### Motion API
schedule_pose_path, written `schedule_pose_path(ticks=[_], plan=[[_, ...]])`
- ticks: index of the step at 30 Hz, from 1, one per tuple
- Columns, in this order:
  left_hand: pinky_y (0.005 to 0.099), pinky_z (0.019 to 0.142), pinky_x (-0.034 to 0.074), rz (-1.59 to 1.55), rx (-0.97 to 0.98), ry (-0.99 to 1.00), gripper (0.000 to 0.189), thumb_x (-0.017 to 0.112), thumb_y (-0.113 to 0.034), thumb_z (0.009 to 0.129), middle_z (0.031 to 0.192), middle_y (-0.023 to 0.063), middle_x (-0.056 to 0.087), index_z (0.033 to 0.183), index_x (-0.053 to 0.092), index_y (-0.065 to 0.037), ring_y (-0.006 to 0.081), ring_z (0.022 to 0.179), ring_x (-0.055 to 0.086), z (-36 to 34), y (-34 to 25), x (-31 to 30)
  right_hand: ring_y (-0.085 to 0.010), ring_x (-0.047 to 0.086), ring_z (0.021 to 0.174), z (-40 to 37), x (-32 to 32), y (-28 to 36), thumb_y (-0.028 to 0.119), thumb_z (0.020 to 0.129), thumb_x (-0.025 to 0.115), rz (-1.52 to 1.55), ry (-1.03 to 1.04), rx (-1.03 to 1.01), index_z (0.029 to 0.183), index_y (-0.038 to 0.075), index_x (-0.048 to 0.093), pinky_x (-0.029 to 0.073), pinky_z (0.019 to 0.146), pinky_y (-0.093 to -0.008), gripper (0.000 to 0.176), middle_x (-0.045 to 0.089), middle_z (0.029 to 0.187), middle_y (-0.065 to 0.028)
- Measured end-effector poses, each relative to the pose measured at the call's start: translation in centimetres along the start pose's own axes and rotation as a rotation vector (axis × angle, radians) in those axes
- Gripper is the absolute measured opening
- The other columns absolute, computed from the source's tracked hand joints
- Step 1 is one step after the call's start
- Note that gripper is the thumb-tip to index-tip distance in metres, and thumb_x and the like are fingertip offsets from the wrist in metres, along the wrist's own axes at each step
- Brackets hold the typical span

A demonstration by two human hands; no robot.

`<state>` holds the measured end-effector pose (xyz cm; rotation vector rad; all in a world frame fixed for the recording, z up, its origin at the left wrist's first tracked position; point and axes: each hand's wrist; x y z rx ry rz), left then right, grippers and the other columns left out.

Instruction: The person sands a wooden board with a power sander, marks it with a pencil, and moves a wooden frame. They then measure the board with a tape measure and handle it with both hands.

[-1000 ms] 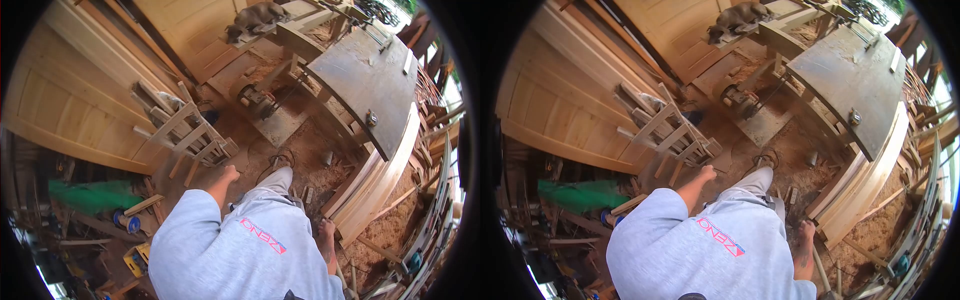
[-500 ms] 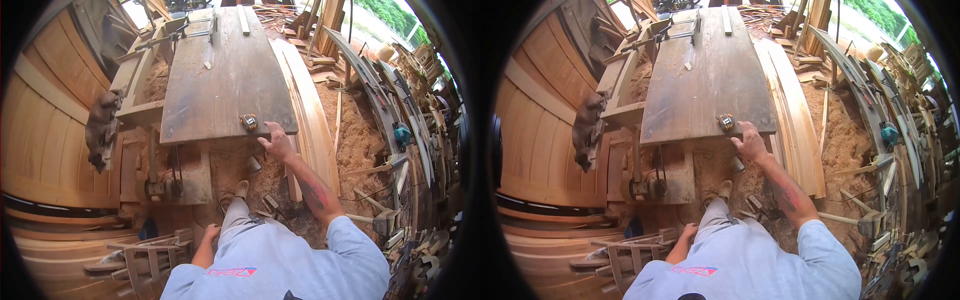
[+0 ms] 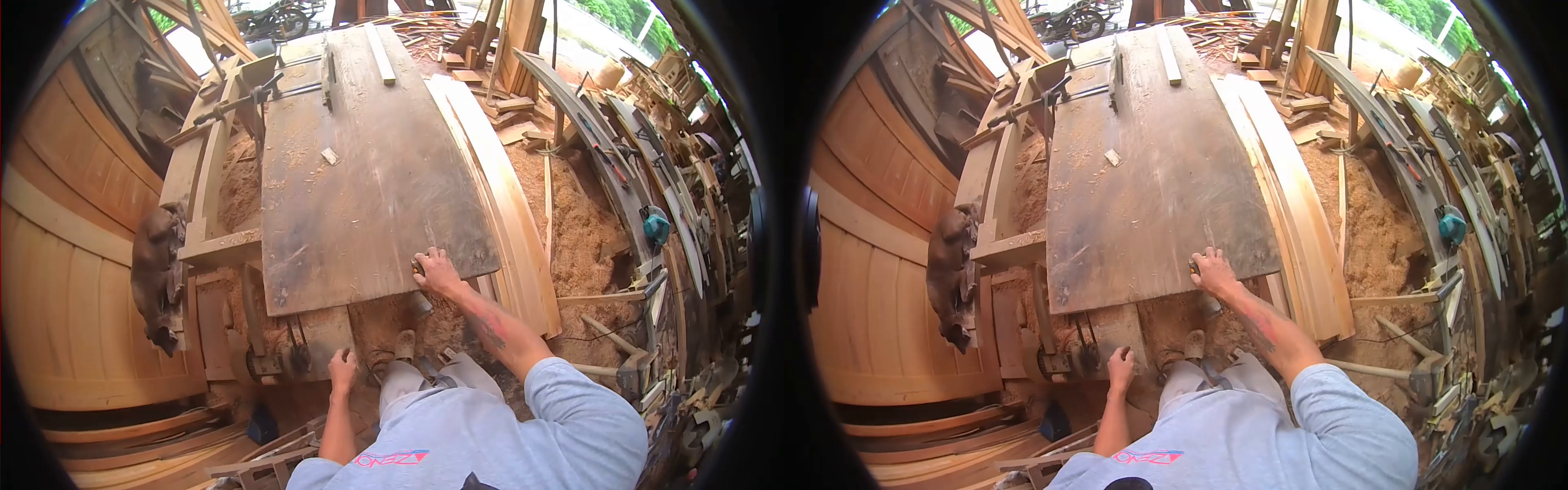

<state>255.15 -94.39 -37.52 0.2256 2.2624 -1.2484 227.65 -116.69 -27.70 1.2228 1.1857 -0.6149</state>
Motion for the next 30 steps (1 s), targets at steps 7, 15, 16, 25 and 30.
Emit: schedule_pose_path(ticks=[7,15,16,25,30], plan=[[0.0317,0.081,0.052,-0.197,0.457,0.043,0.028,0.061,-0.016,0.092,0.100,0.0155,0.072,0.114,0.065,0.001,0.0194,0.091,0.068,2.3,-16.5,2.4,-0.0419,0.058,0.102,-6.6,-0.8,-12.3,0.031,0.077,0.066,0.338,-0.429,0.441,0.114,0.003,0.061,0.047,0.091,-0.0474,0.047,0.059,0.109,-0.0258],[0.0457,0.105,0.036,0.161,0.688,-0.233,0.037,0.061,-0.022,0.092,0.129,0.0198,0.053,0.123,0.058,-0.002,0.0359,0.123,0.048,11.0,-25.9,13.0,-0.0477,0.052,0.119,-28.9,-0.2,-25.1,0.039,0.077,0.061,0.470,-0.198,1.268,0.126,-0.012,0.048,0.041,0.098,-0.0477,0.071,0.054,0.126,-0.0356],[0.0501,0.110,0.029,0.276,0.577,-0.327,0.042,0.059,-0.026,0.093,0.138,0.0202,0.045,0.128,0.054,-0.004,0.0388,0.131,0.039,11.2,-26.2,14.2,-0.0469,0.052,0.121,-32.5,1.4,-25.8,0.035,0.077,0.062,0.496,-0.152,1.421,0.127,-0.013,0.048,0.041,0.099,-0.0463,0.071,0.054,0.126,-0.0356],[0.0508,0.113,0.018,0.601,0.555,-0.398,0.048,0.052,-0.033,0.094,0.144,0.0161,0.037,0.134,0.046,-0.009,0.0331,0.138,0.029,12.3,-25.9,16.1,-0.0434,0.054,0.119,-48.2,1.3,-17.4,0.034,0.078,0.061,0.805,-0.006,1.938,0.135,-0.011,0.043,0.046,0.094,-0.0474,0.075,0.049,0.134,-0.0333],[0.0495,0.115,0.016,0.638,0.492,-0.382,0.049,0.051,-0.033,0.094,0.145,0.0147,0.035,0.136,0.044,-0.010,0.0299,0.140,0.027,12.2,-26.2,16.0,-0.0464,0.052,0.120,-47.7,5.6,-20.3,0.035,0.075,0.061,0.640,-0.124,1.988,0.123,-0.009,0.053,0.047,0.094,-0.0487,0.066,0.054,0.127,-0.0335]])
Point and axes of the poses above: each hand's wrist, its own z-axis towards the middle knuckle, its own x-axis out of the palm, y = z × x
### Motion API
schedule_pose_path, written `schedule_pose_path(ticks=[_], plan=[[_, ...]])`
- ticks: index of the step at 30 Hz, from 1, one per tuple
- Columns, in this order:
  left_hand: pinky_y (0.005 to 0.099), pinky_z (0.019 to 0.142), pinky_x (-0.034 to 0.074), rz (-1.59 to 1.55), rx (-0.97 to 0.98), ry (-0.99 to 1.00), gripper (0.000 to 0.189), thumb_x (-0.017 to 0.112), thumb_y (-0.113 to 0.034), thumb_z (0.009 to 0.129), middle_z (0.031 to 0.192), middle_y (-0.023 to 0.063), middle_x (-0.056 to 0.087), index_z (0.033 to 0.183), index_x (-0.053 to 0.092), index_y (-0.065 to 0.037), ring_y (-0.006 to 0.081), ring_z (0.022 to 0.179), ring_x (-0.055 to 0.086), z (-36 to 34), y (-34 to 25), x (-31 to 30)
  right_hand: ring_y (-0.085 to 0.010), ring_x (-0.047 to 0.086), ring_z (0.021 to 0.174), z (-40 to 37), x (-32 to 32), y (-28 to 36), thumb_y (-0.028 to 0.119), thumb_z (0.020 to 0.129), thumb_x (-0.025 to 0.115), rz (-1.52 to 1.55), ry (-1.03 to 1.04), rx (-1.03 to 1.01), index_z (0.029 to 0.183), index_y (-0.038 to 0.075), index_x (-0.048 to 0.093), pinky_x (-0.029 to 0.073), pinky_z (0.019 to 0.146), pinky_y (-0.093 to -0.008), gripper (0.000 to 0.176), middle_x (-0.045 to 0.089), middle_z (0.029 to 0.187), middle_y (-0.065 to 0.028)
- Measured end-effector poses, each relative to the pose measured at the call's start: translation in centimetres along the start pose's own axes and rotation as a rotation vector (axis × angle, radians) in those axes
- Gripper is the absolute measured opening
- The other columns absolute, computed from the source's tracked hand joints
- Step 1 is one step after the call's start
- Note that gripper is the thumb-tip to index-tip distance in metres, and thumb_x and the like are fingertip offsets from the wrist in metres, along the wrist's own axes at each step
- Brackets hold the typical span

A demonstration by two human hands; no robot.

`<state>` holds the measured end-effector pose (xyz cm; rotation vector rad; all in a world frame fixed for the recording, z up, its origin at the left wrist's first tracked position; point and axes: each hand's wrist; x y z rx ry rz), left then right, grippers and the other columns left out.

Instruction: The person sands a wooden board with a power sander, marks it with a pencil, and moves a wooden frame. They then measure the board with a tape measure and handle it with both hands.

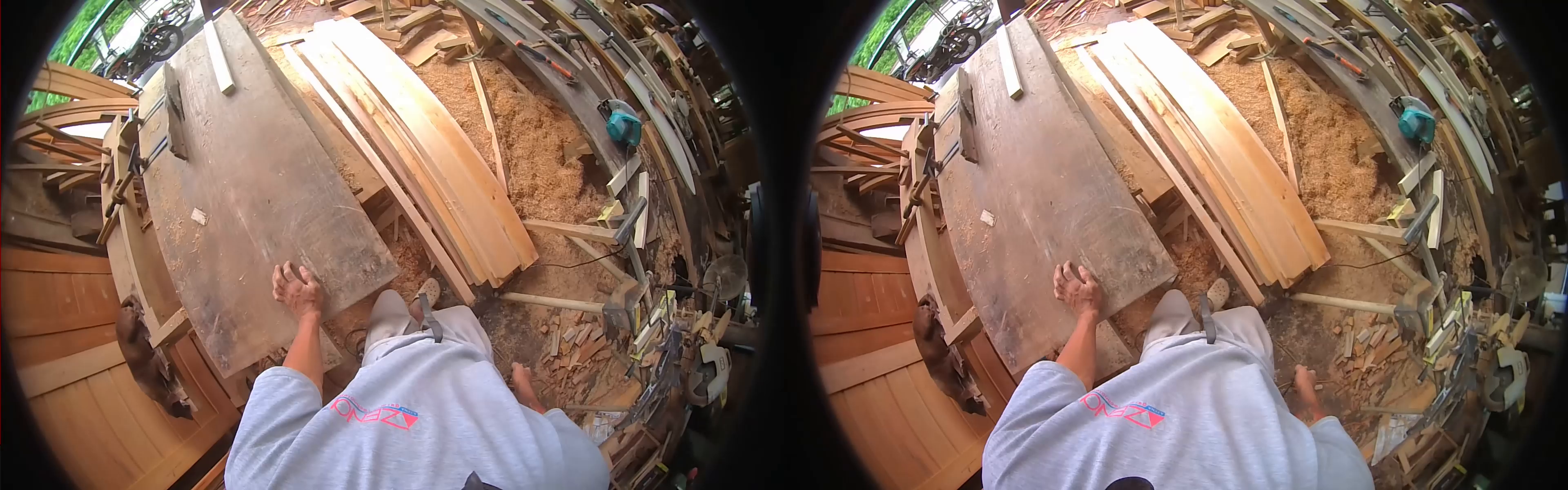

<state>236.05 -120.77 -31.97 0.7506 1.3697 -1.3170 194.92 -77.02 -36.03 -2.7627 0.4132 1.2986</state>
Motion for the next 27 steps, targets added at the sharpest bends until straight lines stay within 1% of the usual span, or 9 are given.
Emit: schedule_pose_path(ticks=[3,5,7,11,13,15,19,23,27], plan=[[0.0487,0.115,0.016,0.014,-0.006,-0.001,0.048,0.051,-0.033,0.094,0.145,0.0142,0.036,0.136,0.044,-0.011,0.0294,0.140,0.027,0.1,-0.2,0.0,-0.0467,0.053,0.118,1.9,-0.2,4.1,0.036,0.073,0.063,-0.067,-0.019,-0.088,0.119,-0.008,0.056,0.044,0.096,-0.0474,0.064,0.056,0.122,-0.0336],[0.0486,0.114,0.018,0.041,0.000,-0.034,0.048,0.052,-0.032,0.093,0.144,0.0139,0.037,0.135,0.046,-0.011,0.0295,0.139,0.028,0.0,-0.2,0.0,-0.0447,0.055,0.115,2.5,-0.6,7.4,0.037,0.072,0.064,-0.040,-0.058,-0.267,0.120,-0.004,0.057,0.043,0.097,-0.0461,0.064,0.058,0.120,-0.0318],[0.0488,0.114,0.019,0.043,0.003,-0.050,0.047,0.053,-0.031,0.093,0.144,0.0138,0.038,0.135,0.046,-0.011,0.0297,0.138,0.030,-0.1,-0.2,-0.1,-0.0414,0.060,0.105,-0.1,-2.4,12.6,0.036,0.074,0.064,-0.006,-0.066,-0.368,0.114,-0.003,0.059,0.045,0.091,-0.0450,0.057,0.064,0.110,-0.0269],[0.0494,0.112,0.022,0.040,0.026,-0.086,0.047,0.055,-0.029,0.091,0.143,0.0136,0.040,0.133,0.048,-0.010,0.0305,0.137,0.032,-0.2,-0.2,0.1,-0.0286,0.062,0.096,-1.5,-2.4,23.0,0.034,0.077,0.065,0.199,0.096,-0.676,0.113,-0.002,0.059,0.047,0.085,-0.0375,0.051,0.066,0.103,-0.0188],[0.0495,0.112,0.022,0.045,0.009,-0.086,0.046,0.056,-0.029,0.090,0.143,0.0136,0.040,0.133,0.049,-0.010,0.0307,0.136,0.033,-0.3,-0.3,0.0,-0.0252,0.062,0.092,-3.9,-1.8,29.6,0.031,0.078,0.065,0.142,0.161,-0.862,0.113,-0.002,0.058,0.048,0.083,-0.0370,0.049,0.065,0.099,-0.0162],[0.0497,0.111,0.023,0.059,-0.026,-0.099,0.046,0.057,-0.028,0.090,0.143,0.0136,0.040,0.132,0.049,-0.010,0.0310,0.136,0.033,-0.4,-0.2,-0.2,-0.0311,0.063,0.097,-10.3,-1.6,37.1,0.030,0.079,0.067,0.140,0.418,-0.948,0.117,-0.003,0.055,0.048,0.087,-0.0390,0.052,0.064,0.103,-0.0228],[0.0507,0.111,0.025,0.071,-0.035,-0.080,0.047,0.059,-0.028,0.088,0.143,0.0138,0.040,0.131,0.050,-0.011,0.0316,0.135,0.034,-0.6,-0.4,-0.3,-0.0384,0.057,0.100,-18.7,5.1,48.2,0.023,0.078,0.067,-0.121,0.332,-1.767,0.112,-0.001,0.055,0.046,0.091,-0.0454,0.043,0.057,0.106,-0.0241],[0.0516,0.109,0.029,0.039,-0.008,-0.105,0.047,0.060,-0.027,0.086,0.141,0.0146,0.043,0.129,0.051,-0.010,0.0327,0.133,0.038,-0.7,-0.6,-0.9,-0.0386,0.052,0.107,-29.0,12.2,54.8,0.023,0.076,0.068,-0.425,0.544,-2.213,0.114,0.001,0.054,0.045,0.092,-0.0453,0.046,0.054,0.109,-0.0228],[0.0517,0.108,0.031,-0.004,-0.104,-0.137,0.046,0.061,-0.026,0.085,0.138,0.0148,0.046,0.127,0.052,-0.010,0.0335,0.130,0.041,-1.5,0.0,-0.2,-0.0375,0.051,0.110,-34.4,19.2,57.2,0.025,0.075,0.069,-0.764,0.633,-2.428,0.115,0.002,0.055,0.046,0.092,-0.0455,0.048,0.053,0.112,-0.0213]])
Point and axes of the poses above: each hand's wrist, its own z-axis towards the middle knuckle, its own x-axis out of the palm, y = z × x
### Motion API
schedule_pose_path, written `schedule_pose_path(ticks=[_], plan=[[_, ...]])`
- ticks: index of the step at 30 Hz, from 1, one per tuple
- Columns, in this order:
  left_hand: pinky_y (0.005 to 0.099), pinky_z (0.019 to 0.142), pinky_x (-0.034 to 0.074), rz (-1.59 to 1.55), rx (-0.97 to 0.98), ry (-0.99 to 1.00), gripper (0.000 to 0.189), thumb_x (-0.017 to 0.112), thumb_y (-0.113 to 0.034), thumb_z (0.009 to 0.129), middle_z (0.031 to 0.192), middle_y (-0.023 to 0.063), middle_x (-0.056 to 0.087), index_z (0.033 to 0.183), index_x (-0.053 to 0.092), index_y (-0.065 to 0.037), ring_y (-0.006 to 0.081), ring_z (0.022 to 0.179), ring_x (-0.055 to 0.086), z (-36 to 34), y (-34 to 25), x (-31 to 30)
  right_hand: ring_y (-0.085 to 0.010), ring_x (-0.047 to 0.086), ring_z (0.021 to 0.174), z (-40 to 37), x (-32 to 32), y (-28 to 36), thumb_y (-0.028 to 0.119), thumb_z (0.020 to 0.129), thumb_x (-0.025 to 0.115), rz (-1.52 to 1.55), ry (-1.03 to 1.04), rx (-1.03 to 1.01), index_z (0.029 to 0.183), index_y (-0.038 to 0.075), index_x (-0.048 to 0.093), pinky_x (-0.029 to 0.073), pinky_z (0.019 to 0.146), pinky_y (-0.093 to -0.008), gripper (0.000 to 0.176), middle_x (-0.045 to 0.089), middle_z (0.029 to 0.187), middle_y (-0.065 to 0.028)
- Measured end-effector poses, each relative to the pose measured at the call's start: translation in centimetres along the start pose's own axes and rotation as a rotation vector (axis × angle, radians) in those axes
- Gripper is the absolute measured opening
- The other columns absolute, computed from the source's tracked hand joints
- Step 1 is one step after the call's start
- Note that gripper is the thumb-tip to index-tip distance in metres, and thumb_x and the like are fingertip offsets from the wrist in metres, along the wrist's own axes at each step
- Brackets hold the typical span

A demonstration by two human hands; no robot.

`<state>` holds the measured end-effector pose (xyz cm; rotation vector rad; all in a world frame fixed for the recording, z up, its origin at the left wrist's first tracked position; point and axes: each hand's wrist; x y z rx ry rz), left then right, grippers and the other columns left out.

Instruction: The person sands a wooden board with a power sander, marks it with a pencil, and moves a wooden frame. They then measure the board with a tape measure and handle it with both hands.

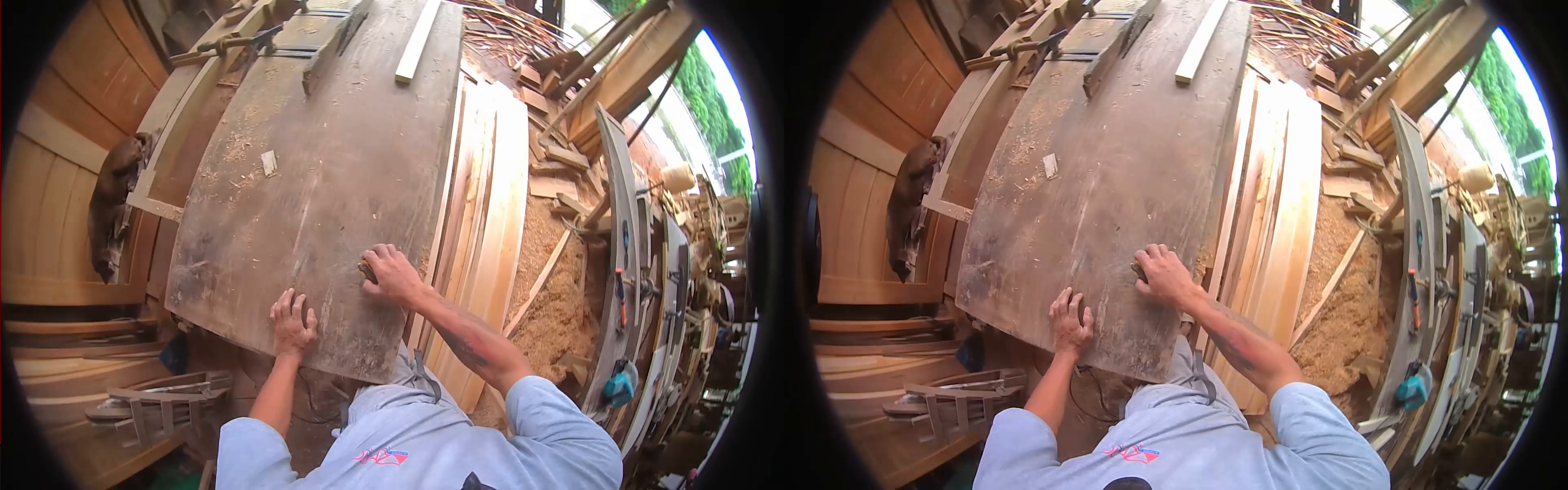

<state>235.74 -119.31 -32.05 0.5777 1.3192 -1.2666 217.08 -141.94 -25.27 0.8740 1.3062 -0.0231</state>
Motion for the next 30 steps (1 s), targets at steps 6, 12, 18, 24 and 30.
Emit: schedule_pose_path(ticks=[6,12,18,24,30], plan=[[0.0511,0.108,0.032,-0.016,-0.031,-0.011,0.046,0.062,-0.024,0.082,0.137,0.0146,0.048,0.125,0.054,-0.010,0.0327,0.129,0.044,0.0,-0.3,-0.5,-0.0353,0.049,0.115,3.7,2.4,-0.4,0.031,0.076,0.069,-0.052,-0.012,-0.184,0.124,0.005,0.052,0.044,0.095,-0.0464,0.057,0.050,0.121,-0.0182],[0.0517,0.106,0.033,-0.051,-0.055,-0.043,0.044,0.062,-0.021,0.082,0.136,0.0154,0.048,0.123,0.054,-0.008,0.0341,0.128,0.044,0.1,-0.8,-0.6,-0.0369,0.043,0.128,2.6,1.1,-2.4,0.049,0.083,0.068,0.078,0.033,-0.220,0.141,0.002,0.040,0.037,0.108,-0.0430,0.080,0.045,0.136,-0.0202],[0.0515,0.108,0.031,-0.051,-0.050,-0.030,0.044,0.061,-0.020,0.082,0.137,0.0165,0.047,0.123,0.053,-0.008,0.0339,0.130,0.043,0.3,-1.1,-0.5,-0.0331,0.035,0.138,2.8,-2.7,-4.8,0.054,0.076,0.073,0.039,0.279,-0.220,0.146,0.003,0.034,0.033,0.113,-0.0420,0.095,0.038,0.147,-0.0161],[0.0515,0.109,0.031,0.044,-0.031,-0.033,0.045,0.061,-0.020,0.082,0.138,0.0176,0.045,0.124,0.052,-0.006,0.0344,0.131,0.041,0.4,-1.2,-0.3,-0.0311,0.030,0.141,3.2,-3.0,-5.9,0.045,0.074,0.076,-0.072,0.362,-0.234,0.146,0.005,0.035,0.030,0.115,-0.0409,0.092,0.032,0.153,-0.0109],[0.0534,0.108,0.032,0.053,-0.018,-0.029,0.045,0.060,-0.022,0.081,0.136,0.0171,0.047,0.122,0.053,-0.007,0.0345,0.129,0.043,0.5,-0.9,-0.1,-0.0327,0.034,0.137,3.5,-2.5,-7.4,0.054,0.080,0.066,0.018,0.311,-0.287,0.142,0.005,0.042,0.031,0.114,-0.0418,0.083,0.036,0.150,-0.0117]])
Point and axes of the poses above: each hand's wrist, its own z-axis towards the middle knuckle, its own x-axis out of the palm, y = z × x
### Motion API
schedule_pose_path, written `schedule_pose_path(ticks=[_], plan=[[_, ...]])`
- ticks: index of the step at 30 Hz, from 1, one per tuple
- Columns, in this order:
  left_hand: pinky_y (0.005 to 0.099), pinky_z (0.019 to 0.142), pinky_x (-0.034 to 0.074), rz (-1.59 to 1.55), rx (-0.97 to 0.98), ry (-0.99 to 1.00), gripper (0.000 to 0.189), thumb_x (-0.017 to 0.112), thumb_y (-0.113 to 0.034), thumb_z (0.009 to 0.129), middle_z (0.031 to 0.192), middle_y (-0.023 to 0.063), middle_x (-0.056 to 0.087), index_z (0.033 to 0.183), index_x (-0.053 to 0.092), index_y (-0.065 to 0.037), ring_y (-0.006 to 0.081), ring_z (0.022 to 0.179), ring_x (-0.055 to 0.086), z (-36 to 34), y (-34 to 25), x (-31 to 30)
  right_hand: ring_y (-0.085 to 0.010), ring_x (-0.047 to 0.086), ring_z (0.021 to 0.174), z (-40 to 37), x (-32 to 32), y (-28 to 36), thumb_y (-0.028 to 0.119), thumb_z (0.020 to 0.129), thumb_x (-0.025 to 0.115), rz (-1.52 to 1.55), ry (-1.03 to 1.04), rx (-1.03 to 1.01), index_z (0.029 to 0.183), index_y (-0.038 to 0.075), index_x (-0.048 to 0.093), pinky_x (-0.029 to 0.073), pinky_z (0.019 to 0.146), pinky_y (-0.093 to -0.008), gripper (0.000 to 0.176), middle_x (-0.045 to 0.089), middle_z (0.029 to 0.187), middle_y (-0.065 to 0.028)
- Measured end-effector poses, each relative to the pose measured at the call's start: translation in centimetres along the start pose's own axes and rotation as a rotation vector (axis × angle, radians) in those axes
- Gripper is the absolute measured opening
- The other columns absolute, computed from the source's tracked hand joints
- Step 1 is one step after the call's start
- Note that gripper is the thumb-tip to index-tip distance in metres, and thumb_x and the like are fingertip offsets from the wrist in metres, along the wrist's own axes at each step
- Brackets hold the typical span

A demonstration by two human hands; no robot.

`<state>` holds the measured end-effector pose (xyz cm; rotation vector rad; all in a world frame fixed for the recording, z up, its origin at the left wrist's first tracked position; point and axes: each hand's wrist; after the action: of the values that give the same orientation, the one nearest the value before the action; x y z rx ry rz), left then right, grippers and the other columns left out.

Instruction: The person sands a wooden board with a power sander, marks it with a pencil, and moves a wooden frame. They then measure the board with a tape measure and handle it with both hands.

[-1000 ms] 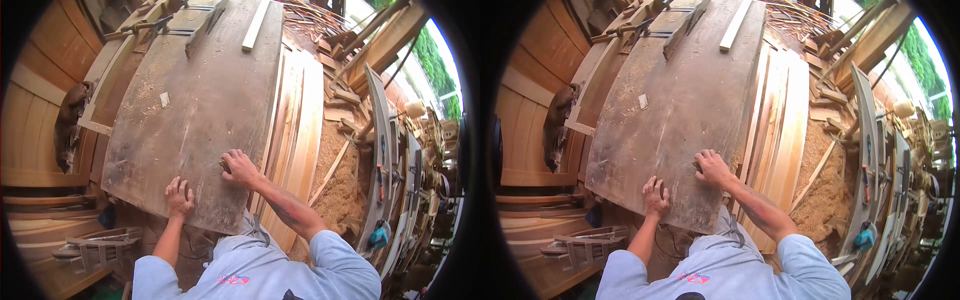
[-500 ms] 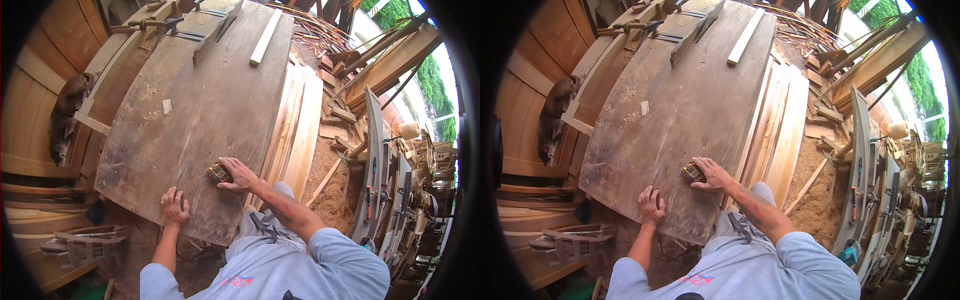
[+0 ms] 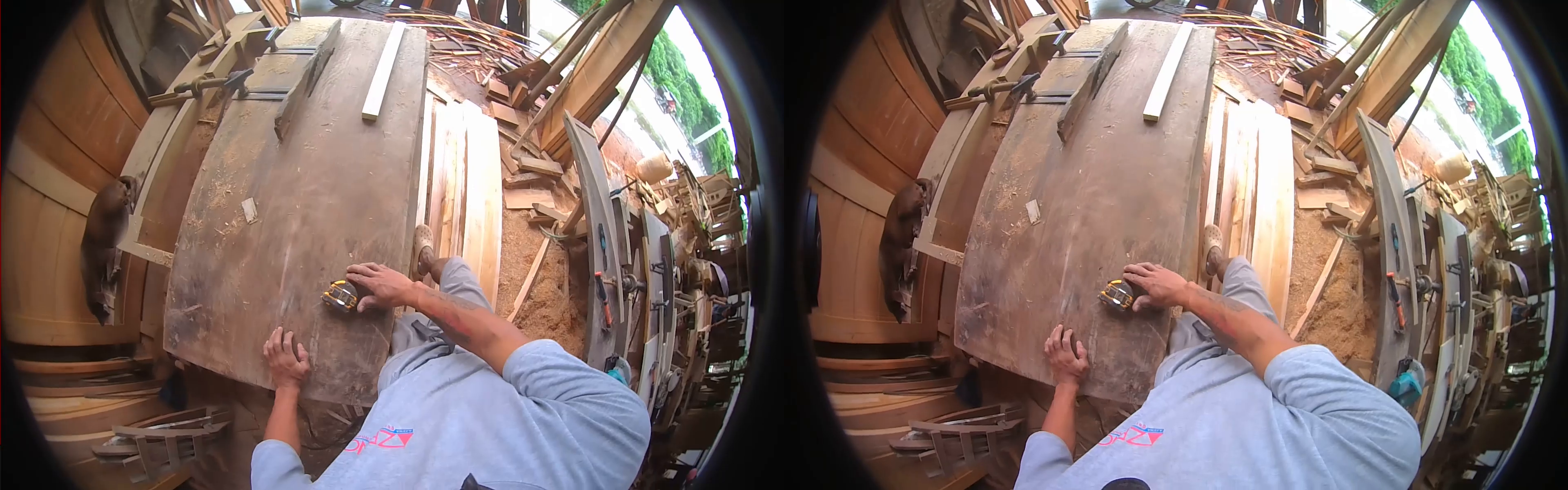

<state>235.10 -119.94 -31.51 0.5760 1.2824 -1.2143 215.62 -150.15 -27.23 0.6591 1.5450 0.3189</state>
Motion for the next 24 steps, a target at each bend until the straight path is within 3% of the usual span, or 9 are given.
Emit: schedule_pose_path(ticks=[4,8,14,24], plan=[[0.0534,0.108,0.032,-0.008,-0.017,-0.007,0.044,0.060,-0.022,0.081,0.136,0.0170,0.047,0.122,0.053,-0.006,0.0352,0.128,0.043,-0.1,-0.3,-0.2,-0.0342,0.043,0.126,0.7,-0.2,-0.7,0.052,0.090,0.057,0.057,-0.033,-0.062,0.133,0.006,0.050,0.036,0.109,-0.0417,0.064,0.045,0.140,-0.0118],[0.0540,0.108,0.032,0.010,-0.022,0.015,0.045,0.059,-0.022,0.082,0.137,0.0171,0.045,0.123,0.052,-0.006,0.0353,0.129,0.042,-0.2,-0.1,0.0,-0.0355,0.045,0.121,1.3,-0.4,-1.1,0.053,0.089,0.058,0.129,-0.046,-0.027,0.128,0.007,0.053,0.037,0.106,-0.0421,0.061,0.047,0.137,-0.0115],[0.0543,0.108,0.032,0.028,-0.031,0.026,0.045,0.059,-0.021,0.082,0.138,0.0176,0.045,0.123,0.050,-0.006,0.0358,0.129,0.041,-0.1,-0.5,-0.2,-0.0355,0.044,0.122,0.8,-0.1,-0.9,0.059,0.083,0.063,0.130,-0.065,-0.018,0.128,0.006,0.053,0.037,0.107,-0.0426,0.071,0.044,0.139,-0.0129],[0.0545,0.108,0.031,0.044,-0.021,0.018,0.044,0.059,-0.020,0.083,0.136,0.0182,0.046,0.123,0.050,-0.005,0.0363,0.129,0.041,-0.1,-0.5,-0.2,-0.0373,0.045,0.121,0.5,-0.3,-1.0,0.058,0.081,0.067,0.154,-0.089,-0.057,0.128,0.004,0.054,0.038,0.106,-0.0441,0.073,0.044,0.139,-0.0139]])
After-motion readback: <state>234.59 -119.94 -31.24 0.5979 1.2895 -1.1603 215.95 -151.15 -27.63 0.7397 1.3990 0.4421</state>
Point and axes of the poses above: each hand's wrist, its own z-axis towards the middle knuckle, its own x-axis out of the palm, y = z × x
